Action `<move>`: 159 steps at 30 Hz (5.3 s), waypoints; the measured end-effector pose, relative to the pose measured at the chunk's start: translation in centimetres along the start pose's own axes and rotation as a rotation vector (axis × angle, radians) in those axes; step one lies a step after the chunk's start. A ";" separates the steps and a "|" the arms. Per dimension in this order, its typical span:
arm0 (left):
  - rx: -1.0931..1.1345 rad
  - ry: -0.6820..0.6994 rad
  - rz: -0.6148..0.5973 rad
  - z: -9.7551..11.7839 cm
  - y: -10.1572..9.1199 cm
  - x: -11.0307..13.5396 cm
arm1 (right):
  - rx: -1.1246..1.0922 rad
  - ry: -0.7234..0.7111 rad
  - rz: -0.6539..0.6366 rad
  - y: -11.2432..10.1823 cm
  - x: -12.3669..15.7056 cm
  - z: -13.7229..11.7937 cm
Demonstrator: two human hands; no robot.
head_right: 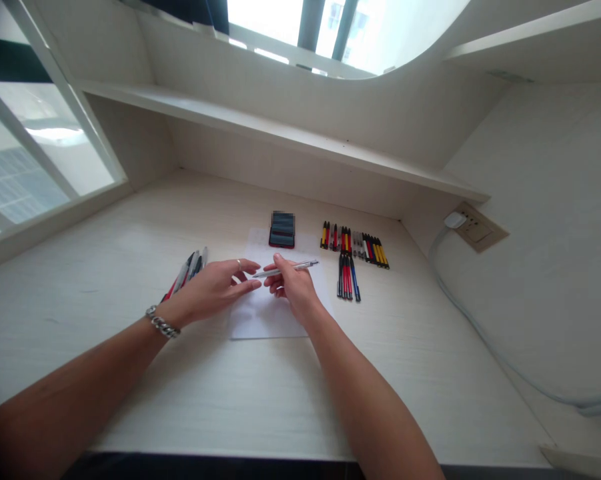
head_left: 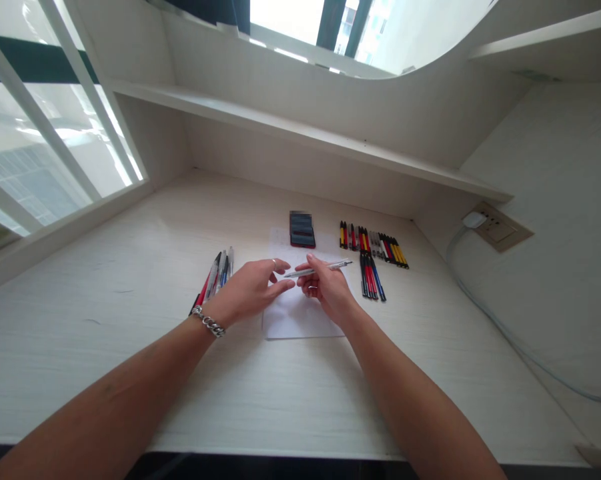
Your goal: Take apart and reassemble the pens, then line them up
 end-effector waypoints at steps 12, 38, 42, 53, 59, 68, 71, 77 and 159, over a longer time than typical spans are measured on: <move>0.002 -0.024 -0.029 -0.3 1.0 0.0 | 0.007 -0.141 0.217 -6.0 -0.2 -1.2; -0.073 -0.008 0.117 -1.3 -1.1 -0.9 | 0.166 -0.084 0.009 -3.8 0.2 0.4; -0.004 -0.014 0.114 -1.3 -1.1 -0.9 | 0.464 -0.342 -0.041 -4.1 1.6 -2.7; 0.145 -0.077 0.142 -0.3 -0.6 -0.4 | 0.827 -0.757 0.160 -7.0 2.6 -6.8; 0.044 -0.067 0.084 -0.9 -0.4 -0.4 | 0.920 -0.478 0.847 -20.7 -0.3 -7.4; 0.007 -0.056 0.102 -0.8 -0.6 -0.5 | 1.105 -0.281 0.880 -23.4 -1.9 -4.5; -0.049 -0.080 0.127 -1.1 -1.1 -0.6 | 1.161 -0.192 0.892 -23.4 -1.8 -4.3; -0.229 -0.141 0.190 -2.5 -3.0 -1.2 | 1.200 -0.107 0.864 -23.2 -1.4 -4.4; -0.338 0.008 -0.031 -3.1 0.0 -1.0 | 1.078 -0.789 0.157 -3.4 2.0 -2.9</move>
Point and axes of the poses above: each hand's wrist, its own x-axis away from the middle knuckle, its own y-axis out of the palm, z = x × y, the point moved 9 cm from there along -x, towards the middle knuckle, and after that the axes turned 14 degrees about z, right-handed, at the moved point
